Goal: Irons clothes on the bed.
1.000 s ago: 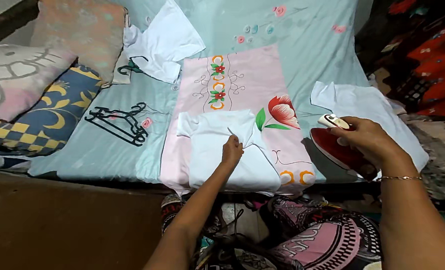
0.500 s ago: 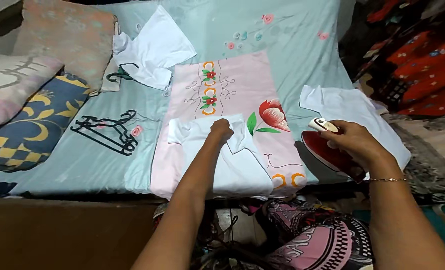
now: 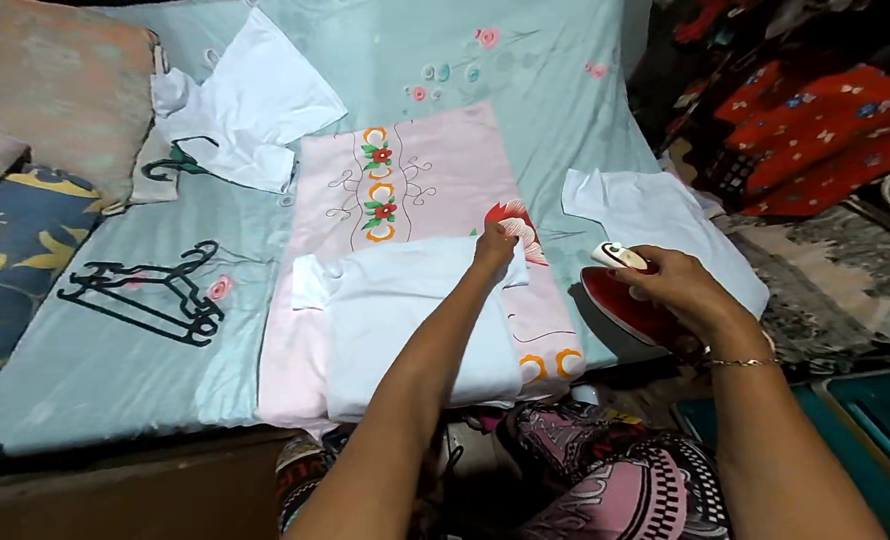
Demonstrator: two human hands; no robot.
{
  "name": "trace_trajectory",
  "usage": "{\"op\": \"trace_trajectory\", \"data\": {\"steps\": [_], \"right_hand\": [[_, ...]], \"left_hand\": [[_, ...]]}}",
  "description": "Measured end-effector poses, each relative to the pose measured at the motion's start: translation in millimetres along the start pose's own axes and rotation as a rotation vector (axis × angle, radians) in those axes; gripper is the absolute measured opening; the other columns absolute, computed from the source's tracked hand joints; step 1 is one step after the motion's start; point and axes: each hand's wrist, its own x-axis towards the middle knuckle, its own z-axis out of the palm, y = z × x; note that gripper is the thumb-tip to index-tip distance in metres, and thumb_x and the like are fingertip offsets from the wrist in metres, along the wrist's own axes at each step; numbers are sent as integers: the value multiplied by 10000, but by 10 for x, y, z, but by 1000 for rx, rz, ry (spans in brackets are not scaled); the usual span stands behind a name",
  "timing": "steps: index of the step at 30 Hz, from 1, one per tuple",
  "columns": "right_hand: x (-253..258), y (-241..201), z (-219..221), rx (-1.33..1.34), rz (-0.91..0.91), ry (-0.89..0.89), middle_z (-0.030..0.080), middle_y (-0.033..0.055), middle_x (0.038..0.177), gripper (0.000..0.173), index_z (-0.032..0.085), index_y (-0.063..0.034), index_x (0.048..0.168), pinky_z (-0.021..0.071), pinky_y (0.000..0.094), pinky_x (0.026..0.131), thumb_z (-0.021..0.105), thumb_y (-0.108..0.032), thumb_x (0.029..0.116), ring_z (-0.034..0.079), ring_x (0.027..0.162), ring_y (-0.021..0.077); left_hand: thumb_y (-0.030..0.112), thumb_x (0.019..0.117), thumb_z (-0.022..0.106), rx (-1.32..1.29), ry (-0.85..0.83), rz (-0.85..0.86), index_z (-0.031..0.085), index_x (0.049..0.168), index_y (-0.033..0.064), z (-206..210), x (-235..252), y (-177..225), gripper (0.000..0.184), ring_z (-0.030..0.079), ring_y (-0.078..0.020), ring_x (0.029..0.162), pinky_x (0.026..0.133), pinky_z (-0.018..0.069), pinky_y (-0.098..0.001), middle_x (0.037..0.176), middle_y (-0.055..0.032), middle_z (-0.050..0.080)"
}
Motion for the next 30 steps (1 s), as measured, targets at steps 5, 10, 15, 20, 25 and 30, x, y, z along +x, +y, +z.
{"op": "trace_trajectory", "data": {"steps": [5, 10, 15, 20, 25, 30], "right_hand": [[18, -9, 45, -14, -4, -26, 670, 190, 928, 411, 655, -92, 1276, 514, 513, 703, 715, -370, 979, 615, 726, 290], [-63, -92, 36, 8, -10, -5, 680, 179, 928, 402, 654, -99, 1286, 528, 493, 712, 709, -360, 985, 632, 730, 273], [-59, -137, 30, -1, -25, -7, 677, 187, 964, 394, 649, -88, 1287, 530, 488, 718, 700, -343, 992, 633, 742, 272], [-53, -248, 125, 6, -33, -7, 678, 208, 1000, 412, 633, -65, 1312, 533, 508, 739, 688, -330, 1001, 647, 778, 295], [-47, -453, 366, 100, -37, -19, 681, 196, 1035, 404, 618, -48, 1323, 543, 485, 773, 657, -306, 1016, 658, 818, 271], [109, -633, 607, 113, -40, -40, 680, 157, 1008, 405, 621, -69, 1324, 544, 437, 739, 650, -331, 1017, 648, 782, 226]], "left_hand": [[220, 971, 676, 790, -165, 444, 632, 1313, -1, 87, -471, -361, 409, 597, -423, 1220, 980, 491, -602, 1263, -249, 636], [135, 1059, 497, 926, -166, 492, 662, 1218, -36, 274, -472, -343, 285, 629, -418, 1180, 945, 503, -575, 1199, -252, 667], [208, 1087, 462, 853, -345, 405, 629, 1304, -6, 280, -592, -142, 348, 577, -414, 1274, 1002, 466, -600, 1289, -238, 646], [217, 1084, 498, 616, -205, 337, 667, 1285, 1, -139, -421, -80, 339, 632, -389, 1235, 1055, 468, -601, 1265, -228, 682], [74, 1042, 512, 695, -78, 331, 622, 1365, 12, -446, 125, -189, 346, 565, -413, 1318, 1071, 421, -642, 1362, -227, 630], [287, 969, 704, 791, -228, 215, 654, 1336, 52, -532, 360, -209, 439, 505, -441, 1354, 1077, 376, -710, 1343, -222, 633]]}}
